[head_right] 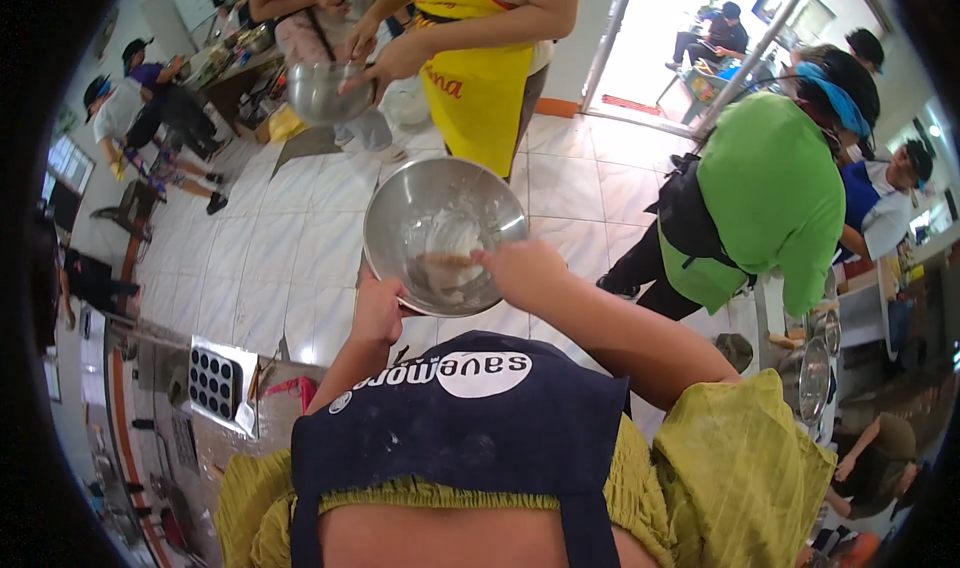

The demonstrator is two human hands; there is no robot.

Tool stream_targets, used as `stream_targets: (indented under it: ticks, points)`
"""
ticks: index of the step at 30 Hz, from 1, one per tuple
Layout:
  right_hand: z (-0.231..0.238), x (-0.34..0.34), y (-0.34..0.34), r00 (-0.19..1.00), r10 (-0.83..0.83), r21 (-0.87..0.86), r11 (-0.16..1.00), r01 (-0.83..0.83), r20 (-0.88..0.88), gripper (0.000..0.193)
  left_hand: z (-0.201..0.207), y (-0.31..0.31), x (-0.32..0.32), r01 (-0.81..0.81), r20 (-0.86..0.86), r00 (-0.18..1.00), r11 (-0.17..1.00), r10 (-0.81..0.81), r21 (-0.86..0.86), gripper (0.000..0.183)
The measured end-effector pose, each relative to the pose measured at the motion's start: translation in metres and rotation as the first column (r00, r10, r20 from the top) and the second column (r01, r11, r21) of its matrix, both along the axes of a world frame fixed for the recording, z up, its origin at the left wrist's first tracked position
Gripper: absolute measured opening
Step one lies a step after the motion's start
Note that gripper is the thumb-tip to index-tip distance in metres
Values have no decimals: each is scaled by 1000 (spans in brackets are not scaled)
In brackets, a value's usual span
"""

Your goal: The person adds powder from a plastic bag into a metal bowl using a green measuring cup, stirs the mixture with a wooden spoon, and then kneads a purple ball of dough in another bowl by hand.

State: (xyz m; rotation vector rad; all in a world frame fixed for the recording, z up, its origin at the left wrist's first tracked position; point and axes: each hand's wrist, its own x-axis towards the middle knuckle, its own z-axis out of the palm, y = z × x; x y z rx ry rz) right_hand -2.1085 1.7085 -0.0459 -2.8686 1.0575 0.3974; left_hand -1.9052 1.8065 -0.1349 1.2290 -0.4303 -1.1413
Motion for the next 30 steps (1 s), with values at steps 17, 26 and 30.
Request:
stream_targets:
  ticks: [17,26,30]
  points:
    - [28,-89,-30,941,-331,-115,934,338,71,40,-1,-63,-42,383,-34,923,924,-383,-9,81]
    - [-10,-64,-6,951,-310,-104,945,309,1,42,-39,-64,-1,544,-22,839,836,-544,75,73]
    - [-18,-49,-4,844,-537,-65,842,536,8,47,-3,-70,16,670,-9,702,655,-712,349,57]
